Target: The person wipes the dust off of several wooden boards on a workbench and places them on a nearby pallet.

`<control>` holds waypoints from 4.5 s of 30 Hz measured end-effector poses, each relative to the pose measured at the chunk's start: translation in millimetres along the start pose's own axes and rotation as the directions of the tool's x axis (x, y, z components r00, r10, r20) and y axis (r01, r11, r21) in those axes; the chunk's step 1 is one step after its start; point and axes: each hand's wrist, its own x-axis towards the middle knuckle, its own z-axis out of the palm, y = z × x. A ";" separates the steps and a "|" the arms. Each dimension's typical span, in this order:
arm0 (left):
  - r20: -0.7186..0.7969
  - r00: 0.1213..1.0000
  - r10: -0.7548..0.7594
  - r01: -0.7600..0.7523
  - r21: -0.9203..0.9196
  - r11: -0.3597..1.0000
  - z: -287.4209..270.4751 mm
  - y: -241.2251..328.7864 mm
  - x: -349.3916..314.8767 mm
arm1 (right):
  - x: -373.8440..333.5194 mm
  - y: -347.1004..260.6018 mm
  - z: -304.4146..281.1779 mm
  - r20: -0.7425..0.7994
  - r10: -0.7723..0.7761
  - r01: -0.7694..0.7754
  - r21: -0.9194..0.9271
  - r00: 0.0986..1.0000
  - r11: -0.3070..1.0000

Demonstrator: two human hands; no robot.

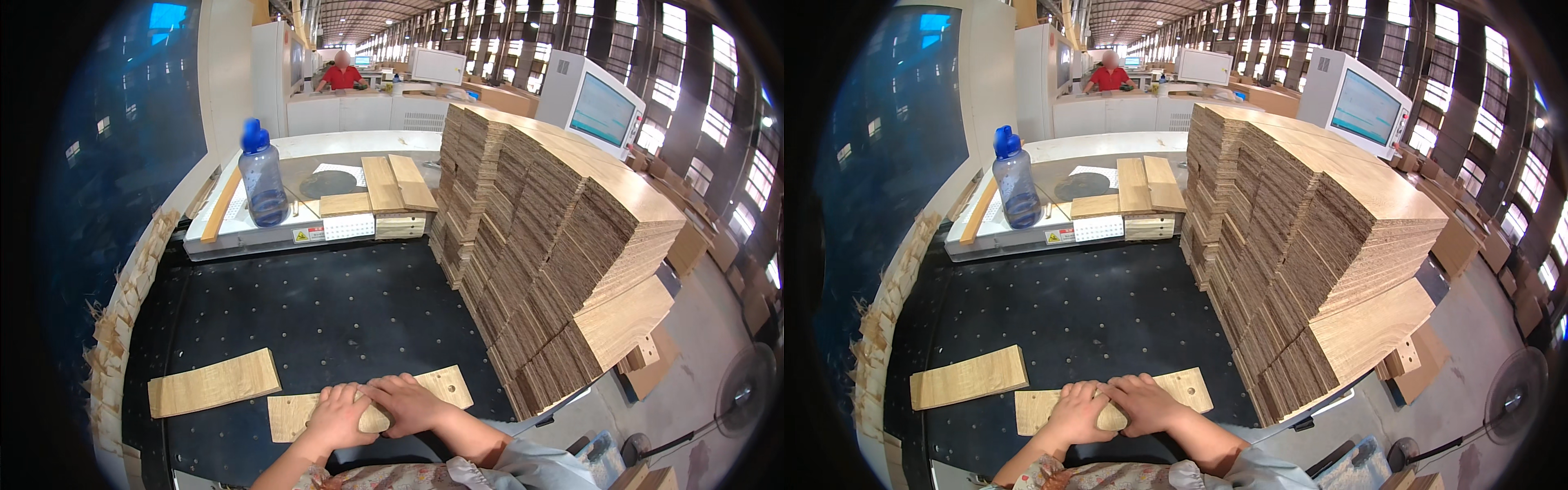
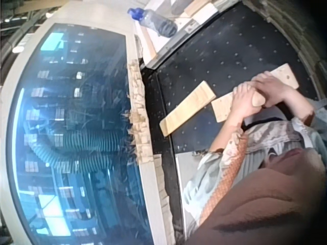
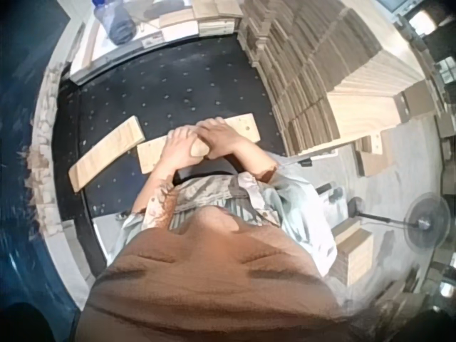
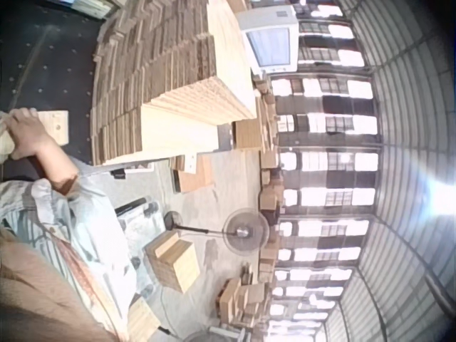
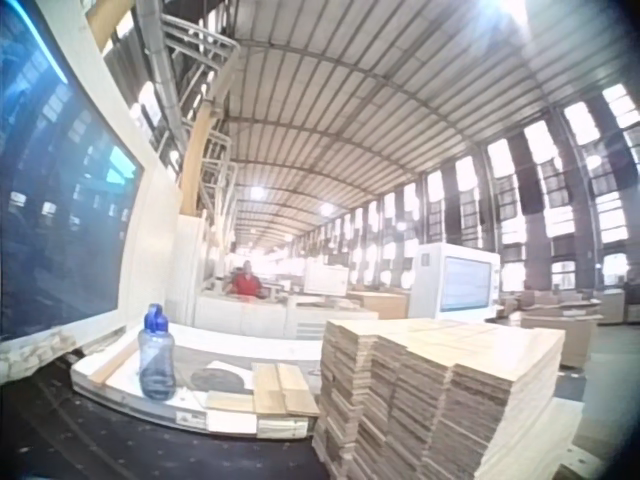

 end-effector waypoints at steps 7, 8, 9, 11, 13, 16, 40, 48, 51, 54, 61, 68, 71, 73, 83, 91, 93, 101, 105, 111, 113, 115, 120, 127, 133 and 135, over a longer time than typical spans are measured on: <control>-0.003 1.000 0.006 -0.006 -0.006 1.000 -1.1 0.0 2.0 | -0.3 0.6 -1.4 0.010 0.010 -0.010 0.001 1.000 1.000; -0.003 1.000 0.003 -0.003 -0.012 1.000 -1.8 0.5 1.3 | 0.0 0.7 -0.5 0.007 0.006 -0.006 0.003 1.000 1.000; -0.004 1.000 0.000 0.000 -0.011 1.000 -1.9 0.5 0.7 | 0.3 0.9 0.1 0.003 0.001 -0.001 0.004 1.000 1.000; -0.006 1.000 -0.004 0.004 -0.013 1.000 -0.9 0.4 -0.6 | 0.2 0.5 0.6 0.003 0.001 -0.001 0.004 1.000 1.000; -0.002 1.000 -0.001 0.001 -0.012 1.000 -1.7 0.5 0.5 | -0.1 -0.2 -0.6 0.008 0.010 -0.010 0.002 1.000 1.000; -0.003 1.000 -0.001 0.001 -0.014 1.000 -1.6 1.2 0.0 | 0.0 0.8 -0.4 0.018 0.012 -0.011 -0.008 1.000 1.000; 0.024 1.000 0.005 -0.005 0.006 1.000 5.7 -3.2 -0.9 | -1.9 -2.9 -1.8 0.002 0.013 -0.013 0.027 1.000 1.000; 0.045 0.999 -0.020 0.020 0.015 1.000 4.2 -2.2 1.6 | -2.6 -0.4 4.6 -0.003 0.031 -0.031 0.013 1.000 0.999; 0.041 0.999 -0.026 0.027 -0.011 1.000 6.1 -3.7 2.3 | -1.6 0.3 7.3 -0.016 0.021 -0.021 -0.003 1.000 1.000; 0.031 1.000 0.000 0.000 -0.005 1.000 9.4 -5.7 2.2 | -2.4 -2.2 5.9 -0.012 0.027 -0.027 -0.015 1.000 1.000; 0.007 1.000 0.015 -0.015 0.017 1.000 12.5 -9.2 1.4 | -0.6 3.5 11.5 -0.013 0.016 -0.017 -0.026 1.000 1.000; 0.028 1.000 0.004 -0.005 0.032 0.999 14.8 -11.5 -1.5 | 0.6 3.7 13.8 -0.006 0.013 -0.013 -0.046 1.000 0.999; 0.004 1.000 0.023 -0.024 0.025 0.999 14.6 -12.5 -1.5 | 1.0 6.5 11.8 0.007 0.011 -0.011 -0.045 1.000 0.999; 0.007 1.000 0.028 -0.028 0.013 1.000 16.0 -12.3 -1.0 | -0.9 4.4 10.6 0.006 0.017 -0.017 -0.043 1.000 0.999; -0.009 1.000 0.020 -0.020 -0.019 1.000 16.0 -12.6 -1.6 | 1.1 -2.2 6.4 -0.027 0.010 -0.011 -0.023 1.000 1.000; 0.029 1.000 0.003 -0.003 -0.001 1.000 15.1 -12.5 -0.9 | -0.9 1.6 10.1 -0.062 -0.025 0.024 -0.018 0.998 1.000; 0.024 1.000 0.010 -0.010 -0.007 1.000 15.0 -13.4 -0.3 | -0.3 3.0 10.4 -0.060 -0.027 0.025 -0.019 0.998 0.999; 0.037 0.999 0.014 -0.013 -0.006 1.000 12.1 -11.4 0.4 | -0.8 1.9 8.5 -0.059 -0.022 0.021 -0.008 0.998 1.000; 0.030 1.000 0.010 -0.009 -0.022 1.000 12.6 -12.0 -0.8 | 0.0 1.4 7.8 -0.048 -0.022 0.022 0.010 0.999 1.000; 0.005 1.000 0.023 -0.023 -0.014 1.000 12.7 -11.1 -0.4 | -0.7 -0.1 6.0 -0.029 0.008 -0.008 -0.007 1.000 1.000; 0.001 1.000 0.020 -0.020 -0.018 1.000 12.6 -11.3 -0.8 | 0.0 -0.6 6.0 -0.029 0.010 -0.010 -0.009 1.000 1.000; 0.002 1.000 0.008 -0.008 -0.025 1.000 12.3 -11.6 -1.9 | 1.3 -1.1 6.8 -0.038 0.001 -0.001 -0.009 0.999 1.000; 0.002 1.000 0.018 -0.018 -0.032 0.999 11.0 -11.2 -0.7 | 0.7 -1.0 5.6 -0.029 0.008 -0.008 -0.007 1.000 1.000; 0.019 1.000 -0.007 0.008 -0.027 1.000 4.8 -10.6 -2.4 | 4.9 -1.2 4.8 -0.012 -0.009 0.009 -0.007 1.000 1.000; 0.019 1.000 0.019 -0.017 -0.084 0.996 7.4 -9.1 0.6 | -1.3 4.4 7.4 -0.030 -0.009 0.010 0.017 1.000 1.000; 0.031 1.000 0.005 -0.003 -0.054 0.999 5.2 -9.1 1.2 | 0.5 3.9 7.9 -0.050 -0.025 0.026 0.012 0.998 1.000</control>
